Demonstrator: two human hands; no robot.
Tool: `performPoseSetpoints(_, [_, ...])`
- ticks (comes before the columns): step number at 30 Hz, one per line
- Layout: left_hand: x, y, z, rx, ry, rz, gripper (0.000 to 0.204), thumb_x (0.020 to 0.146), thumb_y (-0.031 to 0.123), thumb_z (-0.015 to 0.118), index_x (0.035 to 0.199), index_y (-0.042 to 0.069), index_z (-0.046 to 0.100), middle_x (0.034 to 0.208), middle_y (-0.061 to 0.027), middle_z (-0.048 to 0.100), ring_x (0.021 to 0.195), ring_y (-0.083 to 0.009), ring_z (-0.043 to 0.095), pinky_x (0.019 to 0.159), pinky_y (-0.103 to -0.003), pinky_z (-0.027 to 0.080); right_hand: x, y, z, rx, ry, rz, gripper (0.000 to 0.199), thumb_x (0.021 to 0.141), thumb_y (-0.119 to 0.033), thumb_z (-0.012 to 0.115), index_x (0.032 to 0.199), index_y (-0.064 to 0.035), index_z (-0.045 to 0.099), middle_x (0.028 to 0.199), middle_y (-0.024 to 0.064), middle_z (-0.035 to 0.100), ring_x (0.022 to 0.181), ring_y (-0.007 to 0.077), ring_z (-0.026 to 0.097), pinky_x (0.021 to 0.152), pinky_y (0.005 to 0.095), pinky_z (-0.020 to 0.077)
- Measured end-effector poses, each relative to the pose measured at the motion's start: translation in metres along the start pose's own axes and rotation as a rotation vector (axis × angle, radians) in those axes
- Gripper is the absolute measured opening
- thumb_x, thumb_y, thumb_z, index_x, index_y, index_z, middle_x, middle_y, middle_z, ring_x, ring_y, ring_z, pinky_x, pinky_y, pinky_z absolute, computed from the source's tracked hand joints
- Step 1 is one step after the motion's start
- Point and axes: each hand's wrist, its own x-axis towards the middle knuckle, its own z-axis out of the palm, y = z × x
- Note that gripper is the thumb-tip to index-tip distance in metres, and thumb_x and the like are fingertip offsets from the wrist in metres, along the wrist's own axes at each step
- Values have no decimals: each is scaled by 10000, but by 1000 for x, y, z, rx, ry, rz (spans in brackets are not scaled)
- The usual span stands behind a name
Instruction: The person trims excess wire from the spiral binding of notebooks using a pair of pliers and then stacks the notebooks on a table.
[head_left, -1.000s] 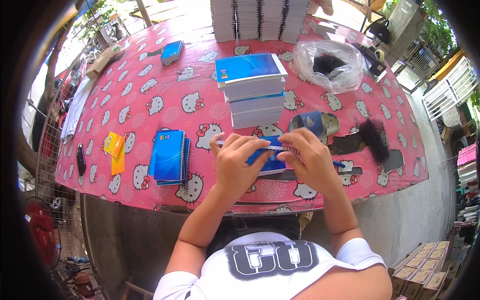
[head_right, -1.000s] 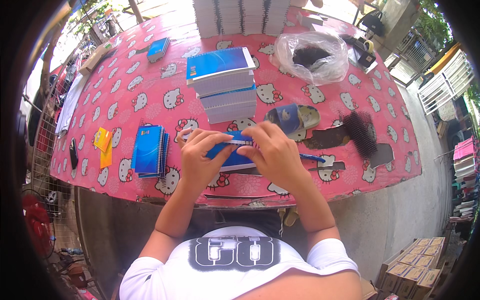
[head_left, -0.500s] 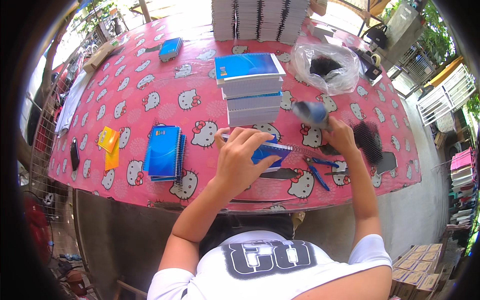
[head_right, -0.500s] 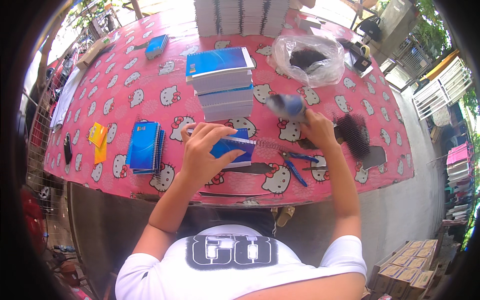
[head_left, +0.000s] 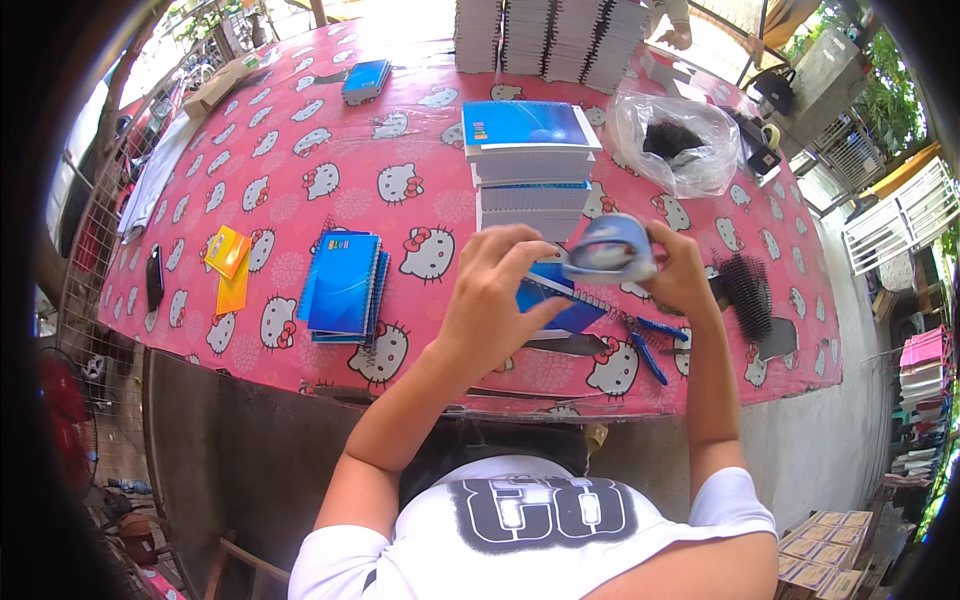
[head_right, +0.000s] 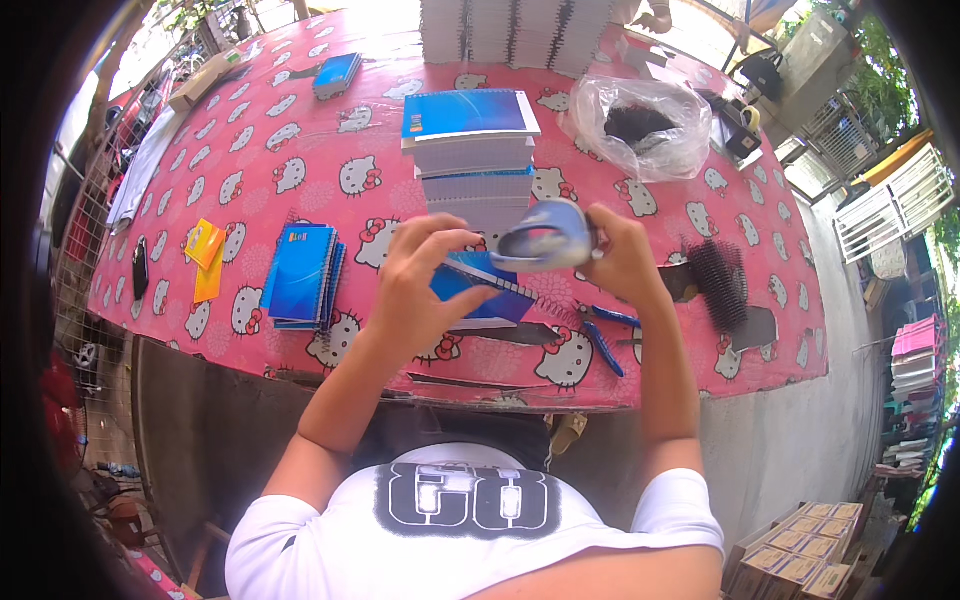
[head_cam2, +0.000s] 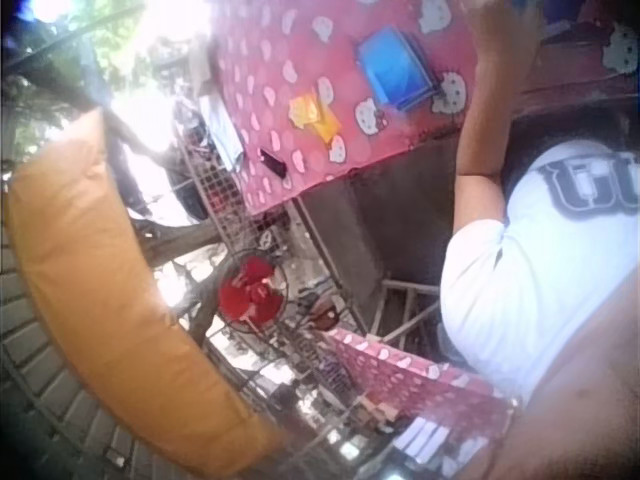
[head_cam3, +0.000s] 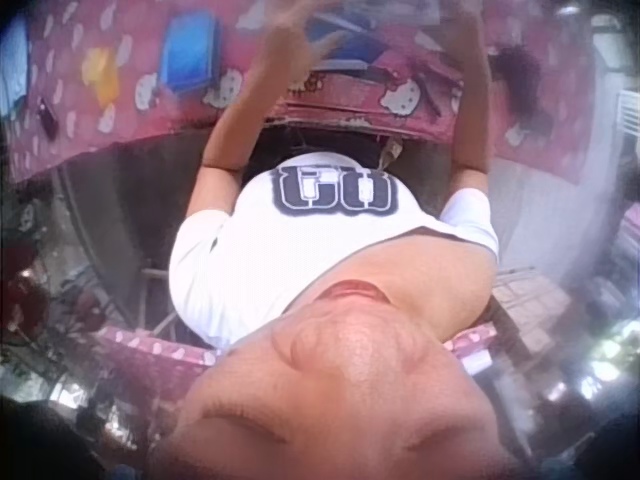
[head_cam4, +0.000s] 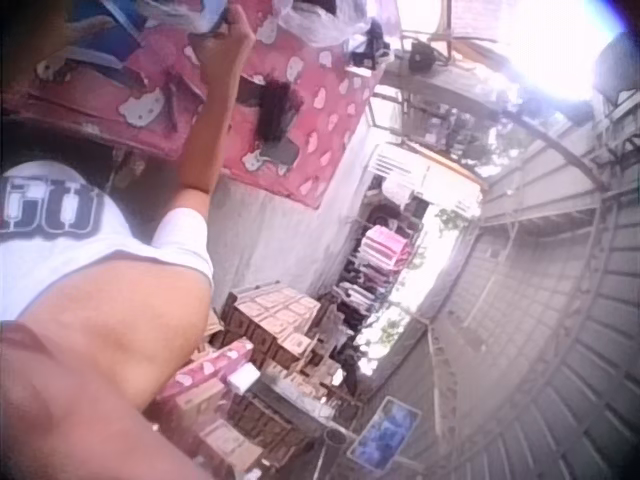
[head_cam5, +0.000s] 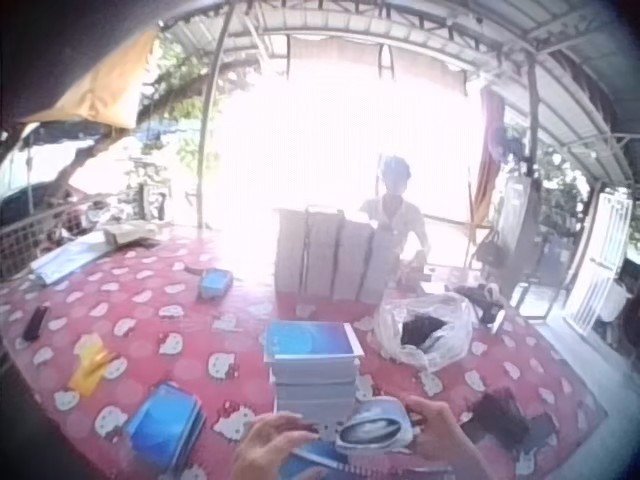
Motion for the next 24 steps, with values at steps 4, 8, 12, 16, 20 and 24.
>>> performPoseSetpoints(4, [-8, -6, -7, -53, 5, -162, 396, 628, 70, 846, 988, 63, 681, 1037, -84, 622, 983, -244, 602, 808, -367, 501, 2, 53, -2, 107, 58, -349, 285, 715, -36, 743, 973, -31, 622, 845, 98, 649, 837, 134, 623, 723, 314, 520])
performPoseSetpoints(8, [-20, -16, -5, -138, 20, -223, 360, 633, 61, 847, 956, 58, 689, 1014, -77, 621, 923, -213, 618, 769, -330, 515, 4, -9, -2, 292, -103, -59, 288, 703, -17, 733, 963, 3, 612, 896, 54, 664, 833, 101, 609, 699, 287, 517])
performPoseSetpoints(12, [-15, -12, -5, -191, 26, -241, 311, 662, 62, 843, 934, 54, 691, 993, -60, 622, 883, -163, 620, 746, -286, 508, 4, -10, 13, 92, -63, -228, 321, 700, -13, 717, 1006, 2, 620, 878, 70, 659, 806, 105, 598, 663, 287, 518])
performPoseSetpoints(16, [-19, -20, -2, -265, 53, -313, 348, 675, 58, 825, 984, 59, 664, 958, -77, 624, 863, -199, 637, 735, -310, 521, 9, 3, 14, 88, -27, -427, 310, 676, -16, 729, 969, -43, 633, 848, 54, 653, 779, 133, 616, 664, 307, 517])
performPoseSetpoints(20, [-23, -19, 2, -527, 121, -493, 320, 727, 7, 791, 1014, 35, 652, 996, -72, 656, 921, -144, 643, 774, -269, 524, 20, -10, 20, -4, 43, -119, 296, 667, -48, 771, 923, -70, 623, 862, 56, 655, 786, 144, 618, 717, 324, 511])
performPoseSetpoints(24, [-30, -29, 3, -791, 186, -474, 399, 781, -27, 751, 1147, 7, 595, 1045, -57, 658, 909, -94, 631, 718, -199, 530, 14, -37, 27, 528, -129, -196, 288, 667, -29, 769, 903, -22, 605, 794, 66, 646, 771, 88, 593, 710, 295, 514])
